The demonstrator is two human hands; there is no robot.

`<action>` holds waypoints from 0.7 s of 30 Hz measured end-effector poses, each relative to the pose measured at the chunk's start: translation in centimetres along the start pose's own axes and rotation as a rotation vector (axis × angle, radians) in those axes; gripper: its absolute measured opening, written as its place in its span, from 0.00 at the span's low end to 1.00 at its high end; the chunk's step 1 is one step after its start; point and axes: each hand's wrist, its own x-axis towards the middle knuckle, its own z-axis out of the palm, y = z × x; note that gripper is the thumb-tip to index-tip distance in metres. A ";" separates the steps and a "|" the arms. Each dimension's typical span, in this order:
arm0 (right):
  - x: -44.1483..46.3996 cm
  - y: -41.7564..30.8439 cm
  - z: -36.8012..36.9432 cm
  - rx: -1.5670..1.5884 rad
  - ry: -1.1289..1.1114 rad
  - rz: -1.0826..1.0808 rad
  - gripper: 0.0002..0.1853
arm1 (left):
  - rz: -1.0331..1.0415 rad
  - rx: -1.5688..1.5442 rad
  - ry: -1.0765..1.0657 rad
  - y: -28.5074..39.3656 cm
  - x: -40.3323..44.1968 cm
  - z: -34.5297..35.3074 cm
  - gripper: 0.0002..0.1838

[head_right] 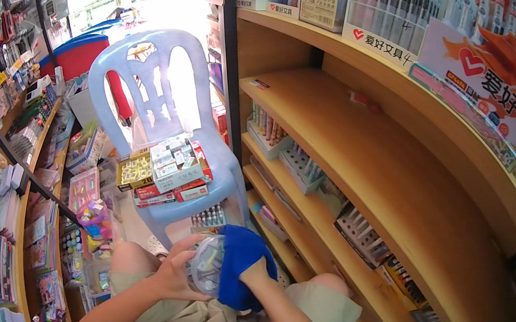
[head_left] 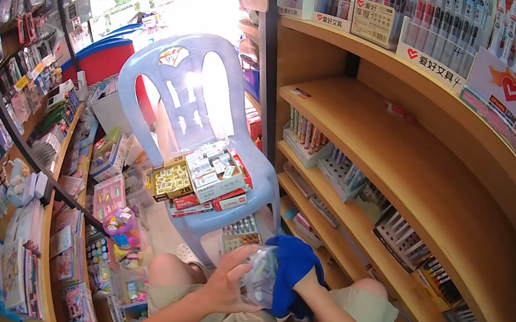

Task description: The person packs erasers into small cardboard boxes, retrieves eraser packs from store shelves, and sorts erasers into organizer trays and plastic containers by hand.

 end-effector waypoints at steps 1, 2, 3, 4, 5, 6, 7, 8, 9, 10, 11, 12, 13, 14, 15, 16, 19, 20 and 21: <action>-0.2 -0.1 -0.4 0.268 -0.058 0.157 0.12 | -0.007 -0.032 0.041 -0.2 -0.4 0.1 0.54; -0.4 -0.5 -1.0 0.536 -0.116 0.312 0.12 | -0.015 -0.062 0.082 -0.3 -0.9 0.2 0.55; -0.5 -1.2 -1.5 0.805 -0.175 0.470 0.12 | -0.024 -0.092 0.123 -0.4 -1.2 0.2 0.56; -0.8 -2.1 -1.6 1.245 -0.096 0.710 0.13 | -0.028 -0.125 0.159 -0.5 -1.3 0.1 0.58; -1.2 -3.7 -2.1 1.367 -0.056 0.753 0.15 | -0.053 -0.170 0.205 -0.3 -1.1 0.2 0.59; -1.8 -3.7 -0.9 1.380 -0.016 0.717 0.16 | -0.077 -0.216 0.251 0.1 -0.6 0.4 0.60; -2.7 -3.4 0.3 1.392 0.027 0.679 0.18 | -0.099 -0.262 0.296 0.3 -0.4 0.6 0.60; -3.1 -3.2 0.6 1.582 0.109 0.774 0.17 | -0.092 -0.262 0.261 -0.1 -0.8 1.1 0.61; -3.8 -0.4 1.7 1.761 0.051 0.797 0.16 | -0.186 -0.344 0.208 0.2 -1.2 1.3 0.61; -3.7 -0.1 0.7 1.555 -0.064 0.650 0.16 | -0.280 -0.426 0.154 0.6 -1.6 1.5 0.61; -3.2 0.1 -0.3 1.345 -0.171 0.506 0.16 | -0.375 -0.507 0.098 0.9 -2.0 1.7 0.61; -2.7 0.3 -1.0 1.614 -0.237 0.656 0.16 | -0.431 -0.586 0.054 0.9 -2.4 2.1 0.60; -2.8 0.6 -1.3 1.525 -0.263 0.598 0.16 | -0.500 -0.667 0.066 1.0 -2.5 2.4 0.60; -2.9 0.8 -1.5 1.436 -0.285 0.539 0.16 | -0.567 -0.747 0.076 1.0 -2.5 2.6 0.60; -3.0 1.0 -1.6 1.346 -0.305 0.481 0.16 | -0.635 -0.827 0.086 1.0 -2.6 2.8 0.60; -3.1 1.1 -1.3 1.151 -0.269 0.446 0.16 | -0.639 -0.891 0.138 0.5 -2.8 3.4 0.56; -3.3 1.4 -0.5 1.600 -0.162 0.613 0.16 | -0.751 -1.177 0.398 0.2 -2.6 5.3 0.51; -3.1 1.9 0.5 1.937 -0.125 0.879 0.17 | -0.760 -1.231 0.442 0.1 -2.6 5.6 0.45; -3.6 2.3 1.2 1.817 -0.076 0.811 0.19 | -0.814 -1.280 0.512 0.3 -2.3 5.8 0.45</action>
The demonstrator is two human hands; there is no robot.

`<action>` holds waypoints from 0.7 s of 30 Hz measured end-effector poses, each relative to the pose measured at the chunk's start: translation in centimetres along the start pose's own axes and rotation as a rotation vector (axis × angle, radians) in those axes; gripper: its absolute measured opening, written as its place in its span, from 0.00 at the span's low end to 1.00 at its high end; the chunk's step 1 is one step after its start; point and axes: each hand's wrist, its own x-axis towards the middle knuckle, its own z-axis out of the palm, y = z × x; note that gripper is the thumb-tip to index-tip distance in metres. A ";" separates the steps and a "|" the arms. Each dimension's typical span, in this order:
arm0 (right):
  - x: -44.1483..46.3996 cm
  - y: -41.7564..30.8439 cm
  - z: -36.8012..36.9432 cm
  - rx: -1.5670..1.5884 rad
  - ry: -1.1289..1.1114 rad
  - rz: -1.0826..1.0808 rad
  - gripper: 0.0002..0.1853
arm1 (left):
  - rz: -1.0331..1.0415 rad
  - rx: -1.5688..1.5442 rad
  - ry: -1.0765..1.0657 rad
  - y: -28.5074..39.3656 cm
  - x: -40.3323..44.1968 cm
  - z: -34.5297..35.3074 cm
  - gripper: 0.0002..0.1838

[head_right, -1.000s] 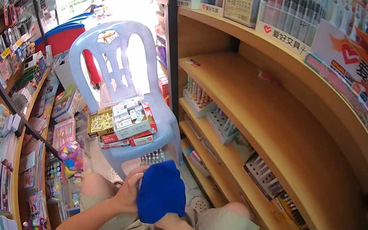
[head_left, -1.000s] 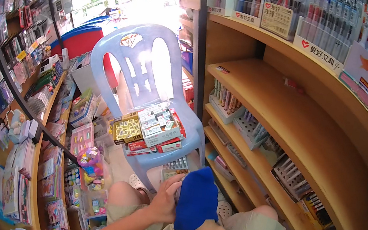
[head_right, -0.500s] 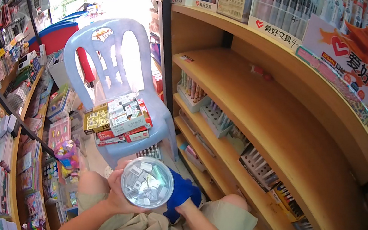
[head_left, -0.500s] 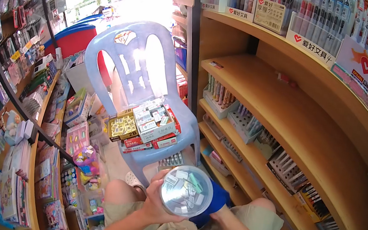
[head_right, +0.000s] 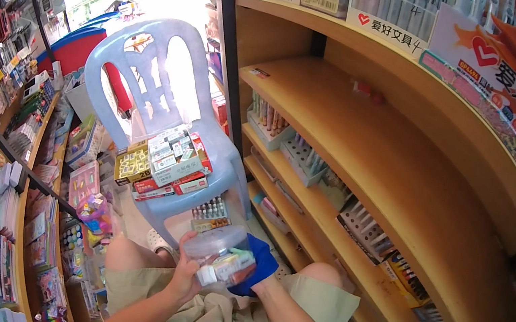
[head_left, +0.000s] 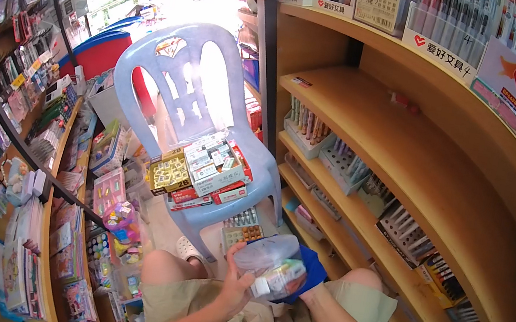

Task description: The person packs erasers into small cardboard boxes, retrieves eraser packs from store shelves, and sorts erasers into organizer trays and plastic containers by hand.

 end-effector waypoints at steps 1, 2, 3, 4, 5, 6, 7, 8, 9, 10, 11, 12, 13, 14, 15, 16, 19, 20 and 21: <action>0.1 0.7 -0.8 -0.114 0.026 -0.087 0.23 | -0.024 -0.070 0.065 0.0 0.0 0.7 0.46; 0.6 1.2 -1.6 -0.147 0.022 -0.151 0.25 | -0.049 -0.141 0.131 0.0 0.1 1.5 0.47; 1.0 1.7 -2.4 -0.180 0.021 -0.216 0.27 | -0.031 -0.189 0.157 -0.3 0.3 2.2 0.44; 1.6 2.1 -3.0 0.010 0.064 -0.158 0.28 | 0.023 -0.074 0.148 -1.3 0.6 1.9 0.43; 1.9 2.5 -3.5 0.201 0.108 -0.101 0.29 | 0.076 0.040 0.139 -2.8 1.0 1.0 0.42; 1.8 2.6 -3.1 0.231 0.070 -0.135 0.30 | 0.130 0.154 0.128 -3.2 1.2 1.1 0.41; 1.7 2.6 -2.6 0.261 0.032 -0.169 0.30 | 0.167 0.262 0.095 -3.3 1.1 1.3 0.43; 1.4 2.7 -2.2 0.291 -0.006 -0.202 0.31 | 0.230 0.406 0.083 -3.3 1.2 1.5 0.45; 0.8 2.9 -2.0 0.476 -0.158 -0.127 0.32 | 0.292 0.551 0.071 -3.3 1.3 1.5 0.46; 0.8 3.0 -1.9 0.465 -0.167 -0.119 0.32 | 0.356 0.696 0.059 -3.3 1.4 1.5 0.48; 0.9 3.0 -1.8 0.454 -0.176 -0.111 0.32 | 0.350 0.693 0.105 -3.6 1.8 1.2 0.50; 0.9 2.8 -1.2 0.442 -0.185 -0.101 0.33 | 0.360 0.727 0.107 -3.4 1.8 1.3 0.51; 0.6 2.5 -0.5 0.407 -0.158 -0.122 0.34 | 0.372 0.761 0.110 -3.0 1.8 1.3 0.51; 0.3 2.2 0.3 0.293 -0.083 -0.151 0.34 | 0.384 0.795 0.113 -2.7 1.9 1.2 0.51; 0.1 1.9 1.4 0.179 -0.008 -0.180 0.34 | 0.409 0.878 0.156 -2.4 2.0 1.0 0.51; 0.6 2.0 1.1 0.053 -0.006 -0.217 0.32 | 0.433 0.961 0.199 -2.2 2.0 0.8 0.51; 2.0 2.8 -0.6 -0.570 0.036 -0.413 0.32 | 0.505 1.128 0.263 -1.6 2.2 -0.2 0.52; 2.0 2.7 -1.7 -0.754 0.029 -0.434 0.34 | 0.530 1.171 0.271 -1.4 2.2 -0.7 0.52; 1.8 2.5 -2.4 -0.942 0.026 -0.461 0.36 | 0.630 1.249 0.237 -1.1 2.3 -1.1 0.52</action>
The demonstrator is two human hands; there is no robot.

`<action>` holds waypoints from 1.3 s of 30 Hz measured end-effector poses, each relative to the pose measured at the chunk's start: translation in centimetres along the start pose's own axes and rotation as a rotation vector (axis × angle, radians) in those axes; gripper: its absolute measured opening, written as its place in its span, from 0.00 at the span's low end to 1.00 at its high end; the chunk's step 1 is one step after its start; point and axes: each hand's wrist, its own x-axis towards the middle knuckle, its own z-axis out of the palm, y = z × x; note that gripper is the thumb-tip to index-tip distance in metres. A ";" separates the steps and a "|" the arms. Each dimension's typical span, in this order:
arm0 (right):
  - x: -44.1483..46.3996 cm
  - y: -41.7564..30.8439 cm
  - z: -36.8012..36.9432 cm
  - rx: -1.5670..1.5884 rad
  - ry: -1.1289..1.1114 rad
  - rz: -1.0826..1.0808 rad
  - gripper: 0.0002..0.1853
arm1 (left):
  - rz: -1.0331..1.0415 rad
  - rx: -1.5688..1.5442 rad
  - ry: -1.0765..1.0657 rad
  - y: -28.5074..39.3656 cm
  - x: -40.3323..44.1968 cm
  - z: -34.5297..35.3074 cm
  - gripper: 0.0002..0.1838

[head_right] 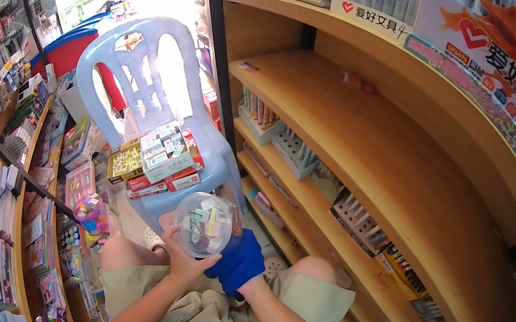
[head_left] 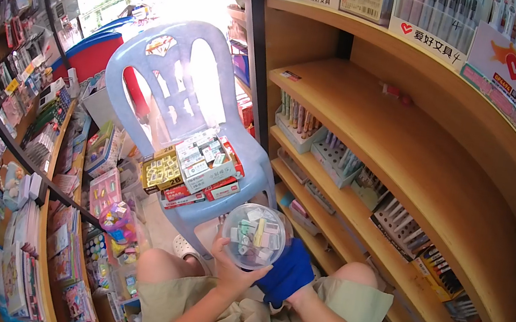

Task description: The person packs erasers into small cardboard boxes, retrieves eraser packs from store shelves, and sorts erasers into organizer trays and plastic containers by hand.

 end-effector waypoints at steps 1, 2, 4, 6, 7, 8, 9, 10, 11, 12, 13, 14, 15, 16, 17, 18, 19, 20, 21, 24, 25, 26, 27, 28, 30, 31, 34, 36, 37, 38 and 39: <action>-0.1 0.3 -0.6 -0.175 -0.022 -0.043 0.38 | -0.015 -0.063 -0.004 -0.5 -0.2 -0.1 0.52; -0.2 0.5 -0.9 -0.168 0.006 -0.006 0.38 | -0.031 -0.126 -0.008 -1.0 -0.5 -0.2 0.52; -0.3 -2.2 -1.2 -0.358 0.008 0.031 0.35 | -0.035 -0.249 -0.068 -1.1 -1.1 -0.2 0.51; -0.7 -9.7 -0.7 -0.751 -0.051 0.029 0.31 | -0.013 -0.367 -0.177 -0.4 -1.6 -0.2 0.51; -0.7 -9.2 -1.0 -0.683 -0.079 -0.011 0.33 | -0.005 -0.327 -0.201 -0.4 -1.8 -0.4 0.52; -0.6 -8.2 -1.3 -0.614 -0.103 -0.050 0.35 | 0.006 -0.289 -0.227 -0.4 -1.9 -0.6 0.52; -0.5 -7.7 -1.6 -0.546 -0.123 -0.089 0.37 | 0.018 -0.252 -0.256 -0.4 -1.8 -0.8 0.52; -0.5 -8.9 -1.6 -0.812 -0.146 -0.101 0.32 | 0.076 -0.159 -0.304 1.6 -0.7 -2.0 0.52; -0.6 -8.3 -1.7 -0.570 -0.134 -0.015 0.30 | 0.145 -0.116 -0.337 2.7 0.4 -2.9 0.52; -0.5 -6.8 -1.8 -0.329 -0.123 0.068 0.29 | 0.214 -0.072 -0.367 3.5 1.6 -3.7 0.52; -0.6 -5.6 -1.8 -0.203 -0.135 0.109 0.27 | 0.283 -0.025 -0.395 4.1 2.7 -4.4 0.52; -0.6 -4.4 -1.7 -0.075 -0.144 0.151 0.25 | 0.329 -0.016 -0.450 4.9 3.7 -4.8 0.52; -0.6 -4.1 -1.4 0.049 -0.147 0.195 0.24 | 0.374 -0.004 -0.503 5.5 4.6 -5.3 0.53; -0.9 -4.0 -1.0 0.171 -0.164 0.172 0.24 | 0.420 0.010 -0.557 5.7 5.0 -5.6 0.53; -1.0 -4.2 -0.7 0.293 -0.178 0.149 0.24 | 0.415 0.014 -0.604 5.6 5.1 -5.7 0.55; -1.0 -2.7 -1.2 0.008 -0.180 0.079 0.28 | 0.411 0.016 -0.652 5.3 5.1 -5.6 0.57; -0.8 -1.3 -1.9 -0.278 -0.175 0.008 0.32 | 0.409 0.018 -0.702 5.0 5.2 -5.4 0.58; -0.9 0.0 -2.6 -0.433 -0.171 -0.026 0.34 | 0.416 -0.002 -0.671 4.6 5.1 -5.2 0.58; -0.9 -0.1 -2.7 -0.589 -0.163 -0.060 0.36 | 0.423 -0.022 -0.641 4.0 4.7 -4.8 0.57; -1.0 -2.9 -1.6 -0.628 -0.124 -0.095 0.35 | 0.244 -0.203 -0.495 1.3 2.6 -3.0 0.52; -0.7 -1.2 -1.4 -0.609 -0.089 -0.140 0.35 | 0.144 -0.279 -0.431 0.6 1.7 -2.4 0.50; -0.5 0.2 -1.4 -0.547 -0.026 -0.108 0.34 | 0.037 -0.359 -0.425 0.3 1.2 -1.9 0.49; -0.2 0.4 -0.9 -0.481 0.039 -0.080 0.33 | -0.069 -0.439 -0.417 0.2 0.8 -1.2 0.49; 0.3 0.4 -0.6 -0.373 0.130 0.028 0.32 | -0.176 -0.520 -0.408 0.2 0.5 -0.8 0.48; 0.7 -0.5 -0.8 -0.324 0.198 0.156 0.31 | -0.253 -0.588 -0.342 0.4 0.5 -0.4 0.43; 0.7 -1.3 -1.0 -0.380 0.175 0.173 0.31 | -0.289 -0.622 -0.306 0.7 0.9 -0.3 0.41; 1.1 -1.6 -2.0 0.008 0.111 0.129 0.31 | -0.975 -1.055 -0.221 3.4 2.5 -2.0 0.35; 0.9 -3.2 -1.8 0.657 0.082 0.113 0.26 | -1.090 -1.325 -0.339 3.0 2.9 -3.9 0.36; 0.6 -4.8 -1.8 0.884 0.066 0.222 0.24 | -1.147 -1.464 -0.404 2.9 3.0 -4.6 0.37; 0.4 -5.9 -2.1 1.108 0.051 0.331 0.23 | -1.160 -1.487 -0.383 3.1 3.0 -4.9 0.40; -0.3 -6.7 -2.0 0.988 0.050 0.281 0.20 | -1.129 -1.543 -0.405 3.5 2.9 -5.2 0.40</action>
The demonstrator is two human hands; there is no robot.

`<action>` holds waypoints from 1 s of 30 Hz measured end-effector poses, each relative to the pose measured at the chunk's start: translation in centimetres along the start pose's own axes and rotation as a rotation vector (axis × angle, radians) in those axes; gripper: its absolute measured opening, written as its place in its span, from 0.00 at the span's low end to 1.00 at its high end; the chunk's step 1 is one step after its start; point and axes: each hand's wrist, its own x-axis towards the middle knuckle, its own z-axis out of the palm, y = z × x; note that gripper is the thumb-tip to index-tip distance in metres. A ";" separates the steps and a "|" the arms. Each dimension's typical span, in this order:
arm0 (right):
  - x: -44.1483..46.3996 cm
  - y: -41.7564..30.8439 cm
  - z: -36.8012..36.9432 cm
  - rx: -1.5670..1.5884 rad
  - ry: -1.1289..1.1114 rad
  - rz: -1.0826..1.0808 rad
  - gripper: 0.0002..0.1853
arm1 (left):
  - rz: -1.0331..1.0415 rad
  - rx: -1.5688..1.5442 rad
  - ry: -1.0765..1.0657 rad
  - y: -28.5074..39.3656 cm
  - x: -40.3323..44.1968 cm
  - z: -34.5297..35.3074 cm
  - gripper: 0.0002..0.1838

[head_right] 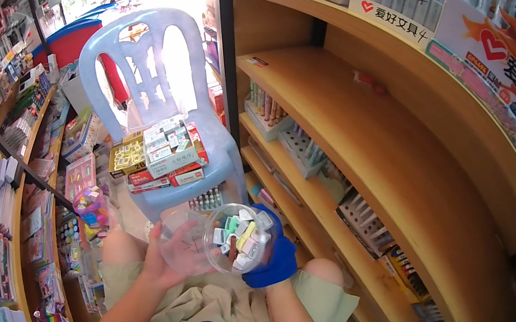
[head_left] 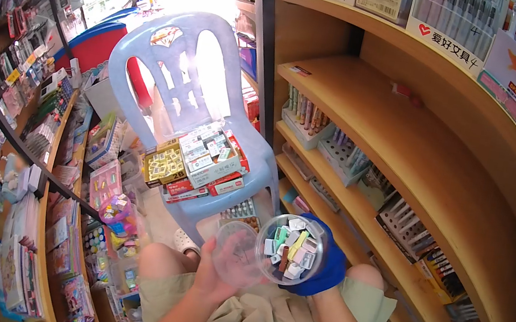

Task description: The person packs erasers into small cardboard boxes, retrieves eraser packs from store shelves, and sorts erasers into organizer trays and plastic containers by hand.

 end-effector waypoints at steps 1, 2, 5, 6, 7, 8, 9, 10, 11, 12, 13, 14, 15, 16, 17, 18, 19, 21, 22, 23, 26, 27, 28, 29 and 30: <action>-0.8 -0.2 0.6 -0.119 -0.004 -0.051 0.19 | 0.003 -0.028 -0.054 0.0 -0.6 0.4 0.41; -1.1 -0.5 0.3 0.542 0.039 0.142 0.20 | 0.008 -0.057 -0.107 -0.1 -1.0 0.8 0.42; -0.6 0.5 -1.5 -0.107 -0.027 0.071 0.25 | 0.005 -0.112 -0.203 -0.3 -2.0 1.4 0.40; -1.0 -0.7 0.0 0.777 -0.141 0.382 0.28 | 0.009 -0.080 -0.200 -0.4 -2.3 1.6 0.42; -0.4 0.1 -1.9 0.596 -0.119 0.308 0.29 | 0.012 -0.046 -0.197 -0.4 -2.4 1.7 0.43; 0.2 0.9 -3.8 0.416 -0.098 0.234 0.31 | 0.016 -0.011 -0.193 -0.4 -2.6 1.7 0.45; 0.1 0.9 -3.4 0.416 -0.091 0.234 0.31 | 0.020 -0.014 -0.187 -0.4 -2.6 1.7 0.45; -0.1 0.8 -2.8 0.416 -0.084 0.234 0.32 | 0.025 -0.016 -0.180 -0.4 -2.7 1.7 0.45; -0.2 0.7 -2.2 0.417 -0.077 0.234 0.32 | 0.029 -0.018 -0.174 -0.4 -2.7 1.6 0.45; -0.2 0.3 -1.5 0.499 -0.078 0.319 0.32 | 0.035 -0.028 -0.188 -0.3 -2.7 1.7 0.44; 0.2 0.5 -2.1 0.428 -0.058 0.293 0.31 | 0.040 -0.039 -0.200 -0.3 -2.7 1.7 0.43; 0.8 1.0 -3.6 0.361 -0.032 0.268 0.31 | 0.041 -0.053 -0.207 -0.5 -2.9 1.6 0.42; 1.3 1.5 -4.3 0.295 -0.012 0.239 0.30 | 0.036 -0.041 -0.164 -0.7 -2.9 1.3 0.43; 1.7 1.4 -4.7 0.364 -0.032 0.267 0.30 | 0.034 -0.022 -0.131 -0.8 -2.5 1.0 0.43; 2.1 1.2 -5.0 0.432 -0.050 0.296 0.29 | 0.034 -0.002 -0.101 -0.6 -2.1 0.8 0.43; 3.5 2.2 -5.1 0.525 -0.405 0.340 0.35 | 0.031 -0.022 -0.145 -0.4 -2.1 0.7 0.43; 2.8 2.1 -5.7 0.478 -0.381 0.273 0.35 | 0.028 -0.049 -0.180 -0.4 -2.4 0.5 0.43; 2.0 2.1 -6.7 0.457 -0.330 0.289 0.34 | 0.029 -0.077 -0.201 -0.7 -2.8 0.3 0.43; 2.6 2.1 -7.7 0.485 -0.308 0.364 0.34 | 0.030 -0.069 -0.191 -0.7 -2.8 0.3 0.43; 2.9 2.2 -8.4 0.512 -0.288 0.437 0.34 | 0.030 -0.060 -0.183 -0.6 -2.8 0.3 0.43; 2.3 1.8 -5.7 0.548 -0.297 0.376 0.34 | 0.035 -0.056 -0.201 -0.7 -2.7 0.1 0.44; 2.3 1.7 -5.6 0.585 -0.288 0.389 0.34 | 0.032 -0.053 -0.197 -0.6 -2.7 0.2 0.44; 2.3 1.6 -5.5 0.622 -0.278 0.402 0.34 | 0.031 -0.051 -0.193 -0.6 -2.9 0.3 0.44; 2.4 1.6 -5.6 0.593 -0.269 0.416 0.33 | 0.030 -0.049 -0.187 -0.6 -3.0 0.4 0.45; 2.5 1.7 -5.7 0.564 -0.261 0.430 0.33 | 0.033 -0.048 -0.186 -0.5 -3.1 0.4 0.45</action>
